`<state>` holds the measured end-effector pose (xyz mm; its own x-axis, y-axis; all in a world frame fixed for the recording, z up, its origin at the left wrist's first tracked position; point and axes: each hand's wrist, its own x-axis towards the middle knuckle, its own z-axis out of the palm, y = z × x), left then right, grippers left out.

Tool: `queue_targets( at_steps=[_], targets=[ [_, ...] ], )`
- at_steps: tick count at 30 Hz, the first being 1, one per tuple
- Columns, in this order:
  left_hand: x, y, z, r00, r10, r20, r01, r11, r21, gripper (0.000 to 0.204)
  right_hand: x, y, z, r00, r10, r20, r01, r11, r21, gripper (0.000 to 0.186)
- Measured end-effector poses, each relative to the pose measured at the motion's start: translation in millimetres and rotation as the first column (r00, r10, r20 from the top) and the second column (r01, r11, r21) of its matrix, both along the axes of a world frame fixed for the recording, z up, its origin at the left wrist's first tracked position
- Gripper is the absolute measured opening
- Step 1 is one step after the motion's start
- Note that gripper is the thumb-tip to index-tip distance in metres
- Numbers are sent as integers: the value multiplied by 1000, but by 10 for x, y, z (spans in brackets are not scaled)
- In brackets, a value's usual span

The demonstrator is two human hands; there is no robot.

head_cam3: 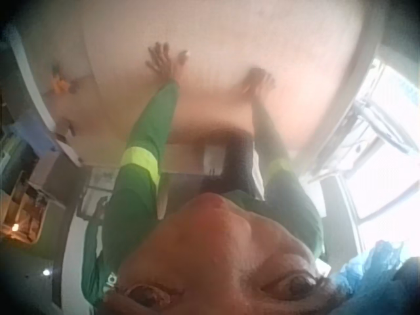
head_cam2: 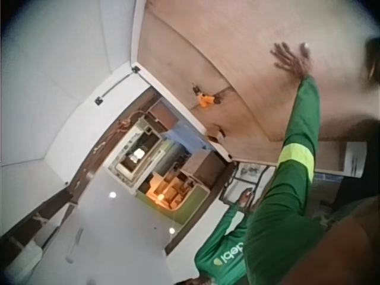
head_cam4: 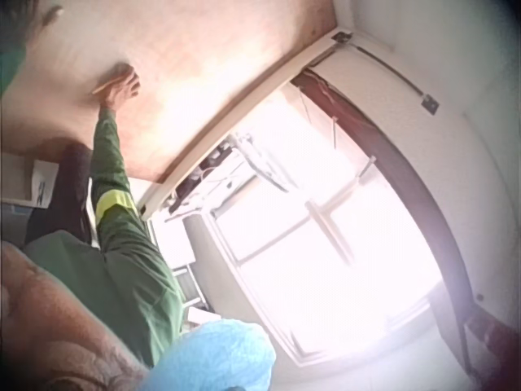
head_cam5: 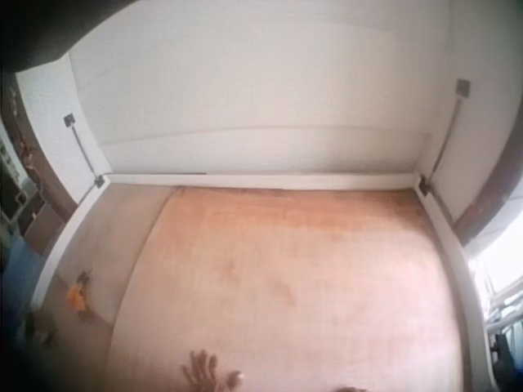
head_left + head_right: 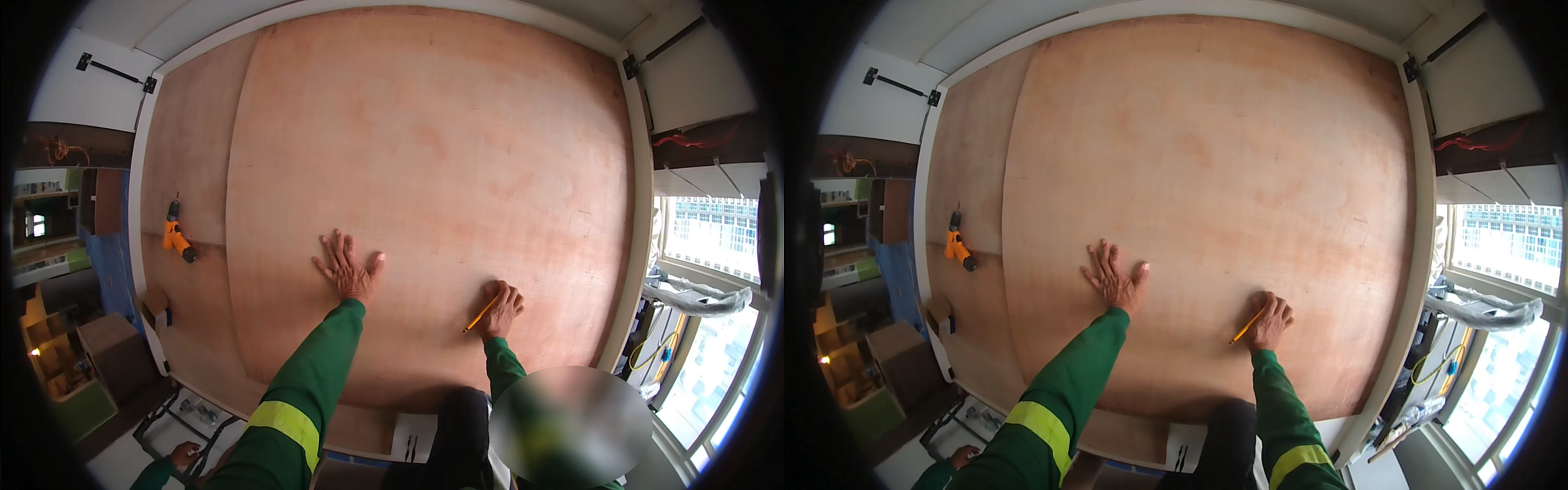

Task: The person positions a large plywood sheet on a workbench, then uses a pencil and a straight wooden batten to mark lines on the sheet. The person repeatedly repositions the sheet and the batten to draw multiple straight lines across the surface.

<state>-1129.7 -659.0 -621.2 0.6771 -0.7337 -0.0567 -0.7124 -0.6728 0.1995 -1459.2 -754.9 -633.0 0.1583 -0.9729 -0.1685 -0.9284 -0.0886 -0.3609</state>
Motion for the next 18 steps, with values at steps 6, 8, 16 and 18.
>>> queue_targets(
  at_steps=[6, 8, 16, 18],
  targets=[
    [482, -1228, 64, 996, 77, 50, -79, 996, 42, 88, -3, -16, -5, 1000, 6, -7, -6, 1000, -4, 35],
    [550, -1446, 68, 997, 62, 45, -63, 997, 34, 87, -52, 39, -54, 1000, 13, 4, -13, 999, -48, 35],
    [569, -1488, 61, 998, 66, 8, -66, 993, 97, 85, 525, -1006, 337, 951, 237, 200, -223, 971, -89, 42],
    [618, -1457, 63, 997, 72, 15, -73, 992, 107, 84, 1149, -1801, 436, 882, 320, 346, -237, 936, -261, 43]
  ],
)
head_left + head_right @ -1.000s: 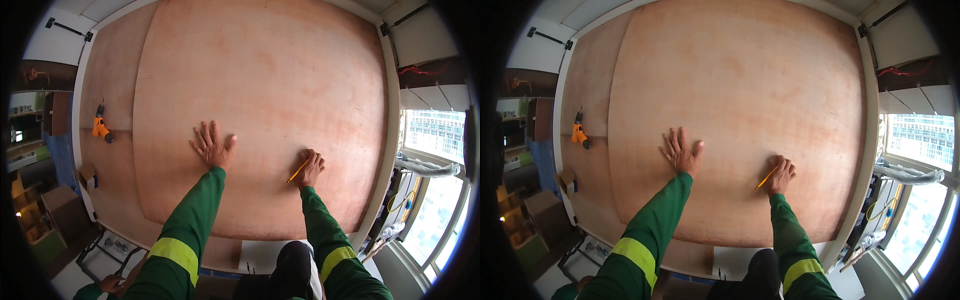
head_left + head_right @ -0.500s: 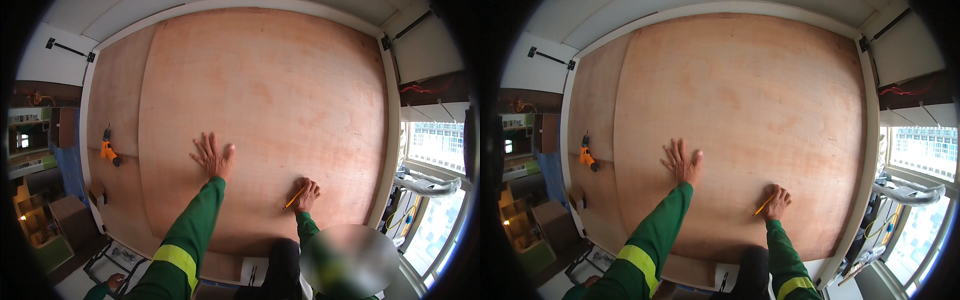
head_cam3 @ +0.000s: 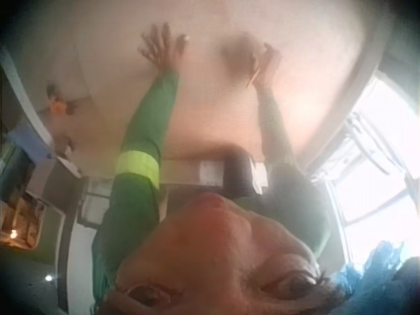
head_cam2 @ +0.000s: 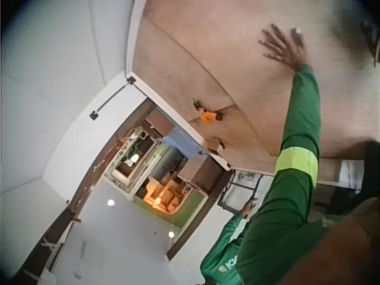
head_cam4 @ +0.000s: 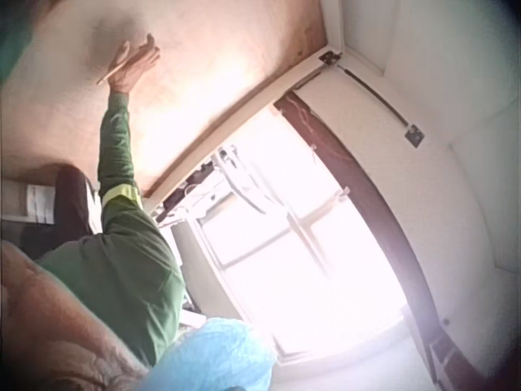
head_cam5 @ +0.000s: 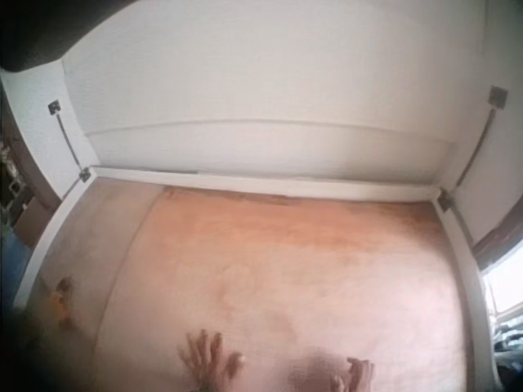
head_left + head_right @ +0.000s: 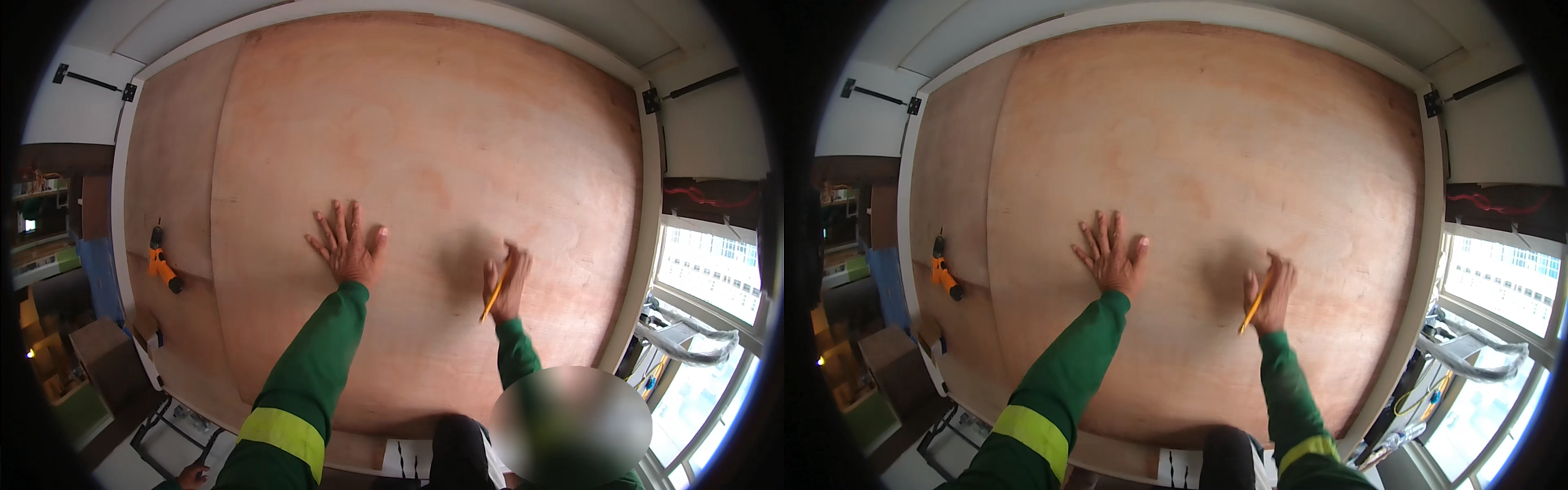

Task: The person positions a large plywood sheet on a workbench, then uses a pencil and a straight wooden batten to mark lines on the sheet. The person repeatedly repositions the sheet and the batten to draw multiple straight lines across the surface.

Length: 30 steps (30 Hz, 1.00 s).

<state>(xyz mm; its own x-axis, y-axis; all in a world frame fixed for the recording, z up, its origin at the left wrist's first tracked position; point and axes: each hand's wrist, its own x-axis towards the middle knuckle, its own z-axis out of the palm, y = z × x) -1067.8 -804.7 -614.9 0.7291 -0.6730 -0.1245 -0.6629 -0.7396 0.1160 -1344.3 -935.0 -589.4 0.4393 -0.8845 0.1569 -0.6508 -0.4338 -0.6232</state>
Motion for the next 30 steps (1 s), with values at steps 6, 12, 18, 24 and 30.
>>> queue_targets(
  at_steps=[6, 12, 18, 24, 30],
  targets=[
    [9, -122, 38, 999, -39, -13, 39, 999, -9, 84, 1759, -2360, -124, 915, 108, 388, -117, 993, 0, 39],
    [29, -54, -5, 999, -44, -6, 44, 999, -19, 84, 3024, -3512, -446, 795, -188, 577, 50, 968, 247, 29],
    [35, -7, 3, 998, -41, -49, 43, 999, 30, 86, 3324, -3819, -406, 850, -118, 514, -70, 941, 332, 30],
    [62, -40, -27, 997, -34, -72, 36, 999, 27, 87, 3490, -4090, -352, 891, 7, 454, -89, 983, 158, 33],
    [71, -25, -3, 996, -68, -61, 70, 997, 29, 86, 3506, -4125, -420, 903, -27, 428, -35, 990, 136, 30]
  ],
)
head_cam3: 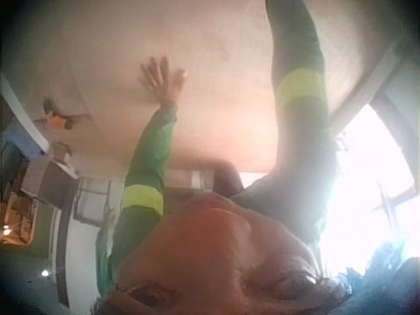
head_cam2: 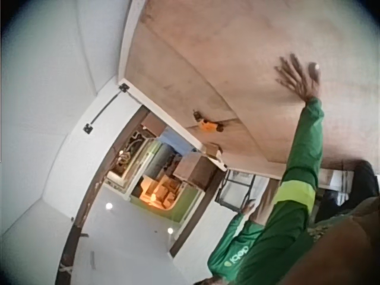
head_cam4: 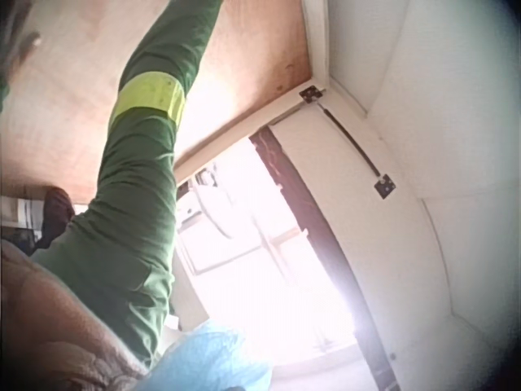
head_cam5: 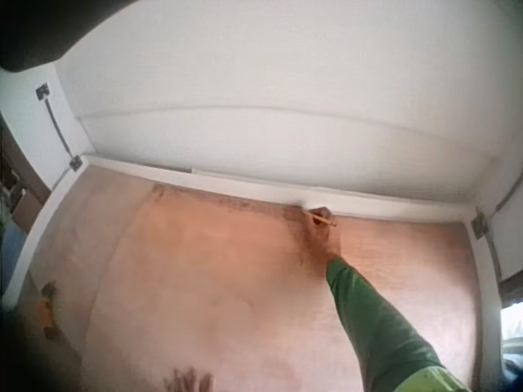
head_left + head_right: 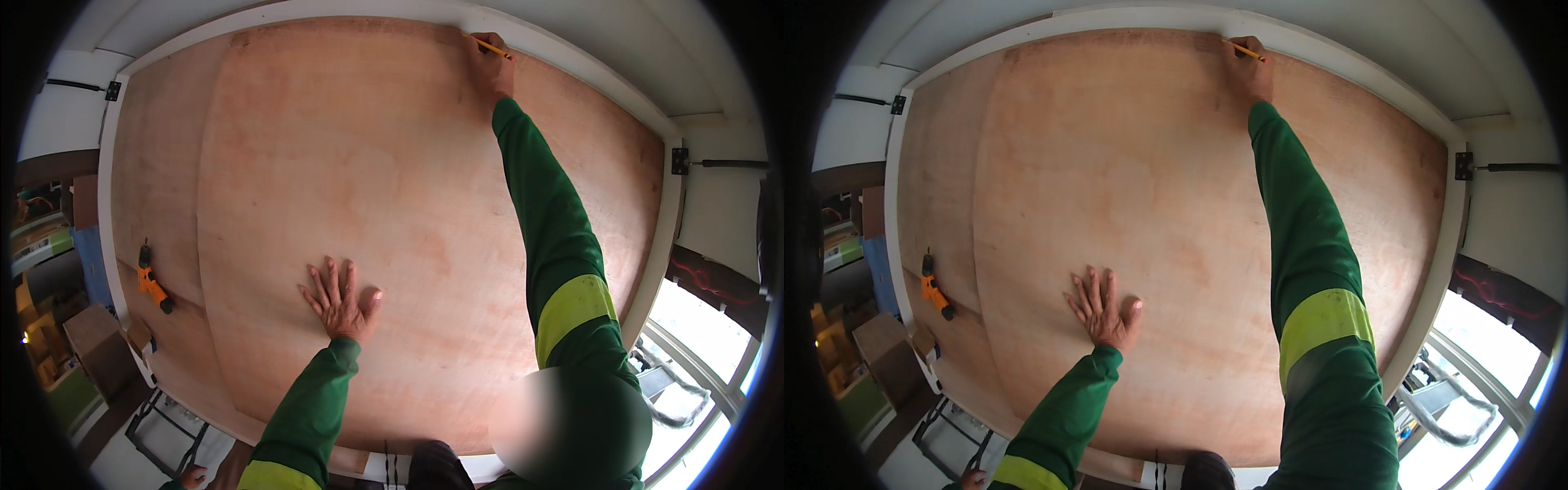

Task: The person positions a large plywood sheet on a workbench, then uses a pencil and a straight wooden batten to mark lines on the sheet. The person repeatedly repositions the sheet and the batten to draw multiple straight lines across the surface.

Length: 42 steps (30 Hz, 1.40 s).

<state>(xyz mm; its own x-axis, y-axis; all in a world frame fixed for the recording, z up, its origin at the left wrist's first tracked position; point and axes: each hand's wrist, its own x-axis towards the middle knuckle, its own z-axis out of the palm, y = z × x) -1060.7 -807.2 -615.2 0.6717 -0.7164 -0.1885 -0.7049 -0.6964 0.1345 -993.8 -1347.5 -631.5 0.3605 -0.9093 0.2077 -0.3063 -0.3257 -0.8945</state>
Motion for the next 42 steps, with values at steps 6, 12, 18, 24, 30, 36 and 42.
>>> queue_targets(
  at_steps=[6, 12, 18, 24, 30, 36, 42],
  targets=[
    [4, -41, 28, 999, 32, -27, -32, 999, -28, 85, 32, -10, -18, 1000, 4, 12, -4, 1000, 15, 30],
    [-3, -24, 40, 998, 37, -47, -37, 999, -10, 84, 25, 52, 57, 1000, -18, 7, 18, 1000, 13, 27],
    [13, -28, 53, 998, 33, -56, -35, 998, -44, 85, 13, 55, 93, 1000, -18, -9, 18, 999, 27, 28],
    [5, -17, 66, 995, 50, -82, -54, 998, -43, 85, 33, 68, 90, 1000, -15, -20, 15, 1000, 5, 24],
    [6, -39, 65, 995, 48, -89, -51, 998, -37, 86, 19, -16, 20, 999, -7, -36, 7, 1000, 15, 28],
    [-9, -27, 52, 993, 72, -97, -76, 996, -42, 83, 49, 43, 24, 999, -32, -15, 33, 999, 22, 27],
    [-1, -30, 63, 994, 49, -95, -55, 997, -53, 84, 43, 61, 82, 999, -35, -24, 36, 999, 12, 25]
  ],
)
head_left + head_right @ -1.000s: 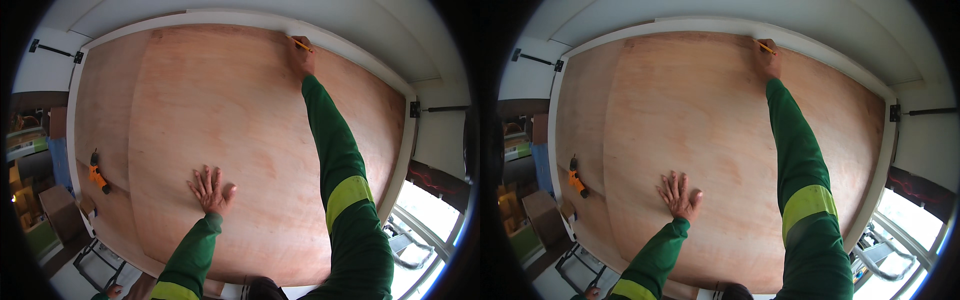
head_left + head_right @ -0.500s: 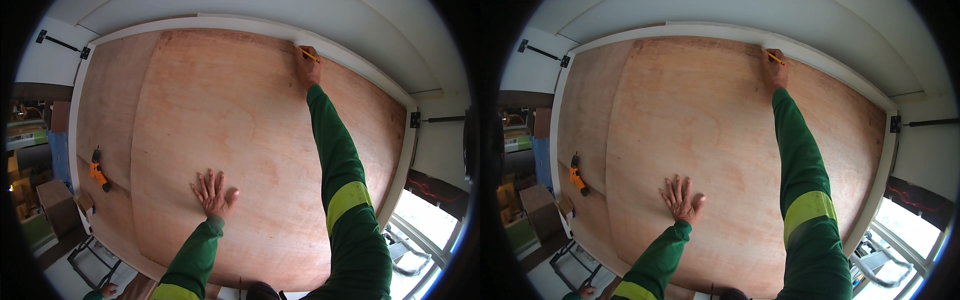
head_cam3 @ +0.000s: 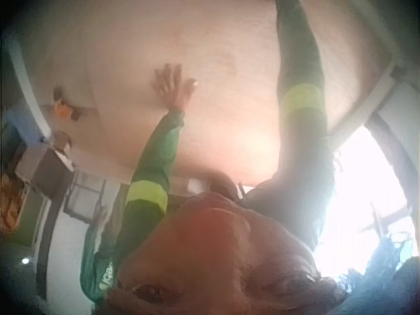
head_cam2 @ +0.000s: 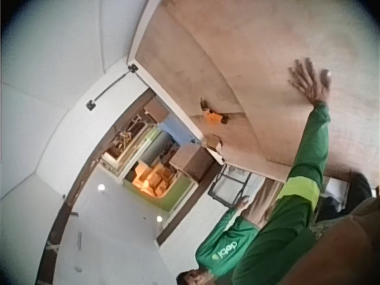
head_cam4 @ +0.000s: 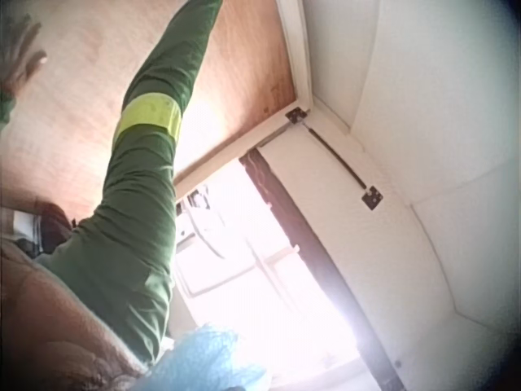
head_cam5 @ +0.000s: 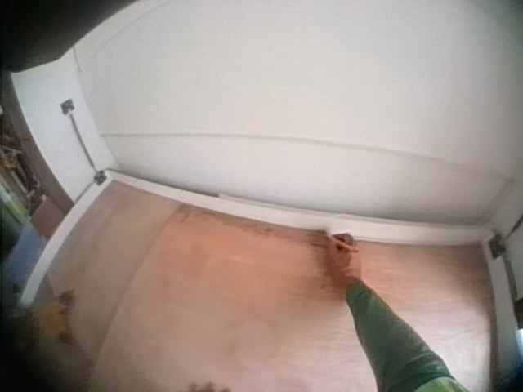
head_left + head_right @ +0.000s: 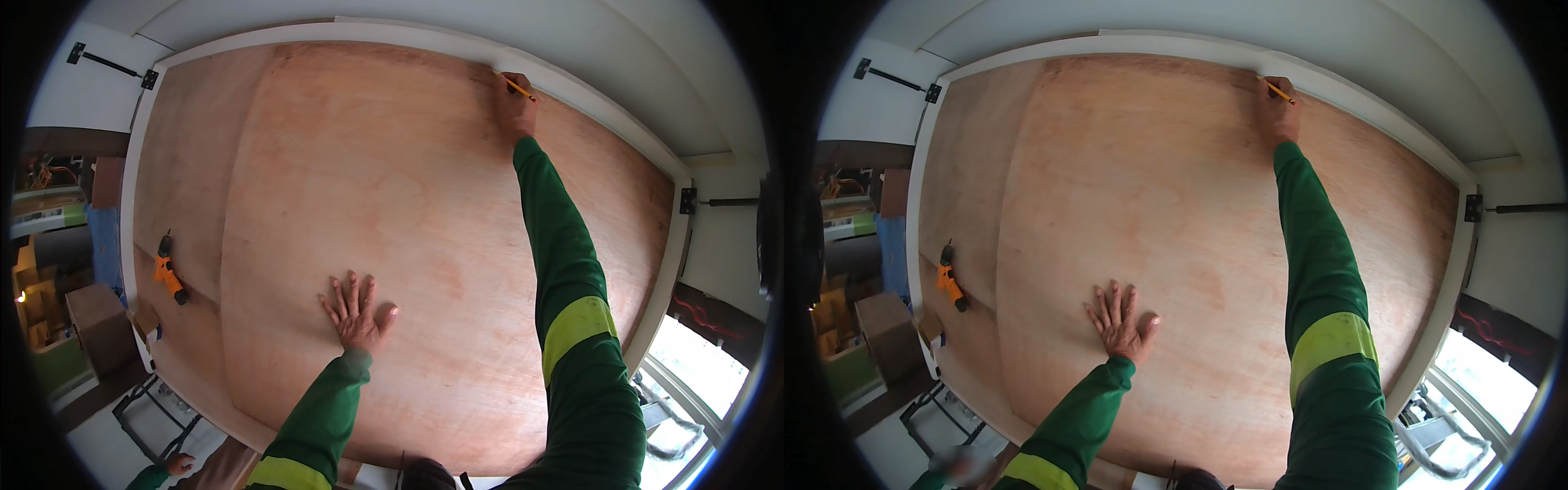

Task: The person positions a large plywood sheet on a workbench, then uses a pencil and a straight wooden batten to mark lines on the sheet. The person repeatedly repositions the sheet and the batten to draw multiple straight lines across the surface.

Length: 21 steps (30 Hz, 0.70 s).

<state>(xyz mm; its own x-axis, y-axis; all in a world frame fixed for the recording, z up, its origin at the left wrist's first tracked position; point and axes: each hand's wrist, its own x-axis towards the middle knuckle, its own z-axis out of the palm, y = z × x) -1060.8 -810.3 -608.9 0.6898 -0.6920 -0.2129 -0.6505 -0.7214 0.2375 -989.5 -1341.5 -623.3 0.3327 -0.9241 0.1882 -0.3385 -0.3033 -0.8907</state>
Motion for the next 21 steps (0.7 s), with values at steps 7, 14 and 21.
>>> queue_targets(
  at_steps=[7, 14, 21],
  targets=[
    [9, 3, 25, 1000, -10, 15, 10, 1000, 7, 84, -14, -18, -4, 1000, 26, -14, -26, 1000, -14, 28],
    [5, 6, -14, 999, -14, 36, 14, 1000, 1, 84, -11, -55, -36, 999, 23, -28, -23, 1000, -3, 32],
    [9, 26, -13, 999, -21, 34, 21, 1000, -9, 84, -5, -38, -35, 999, 20, -30, -21, 999, -39, 25]
  ],
)
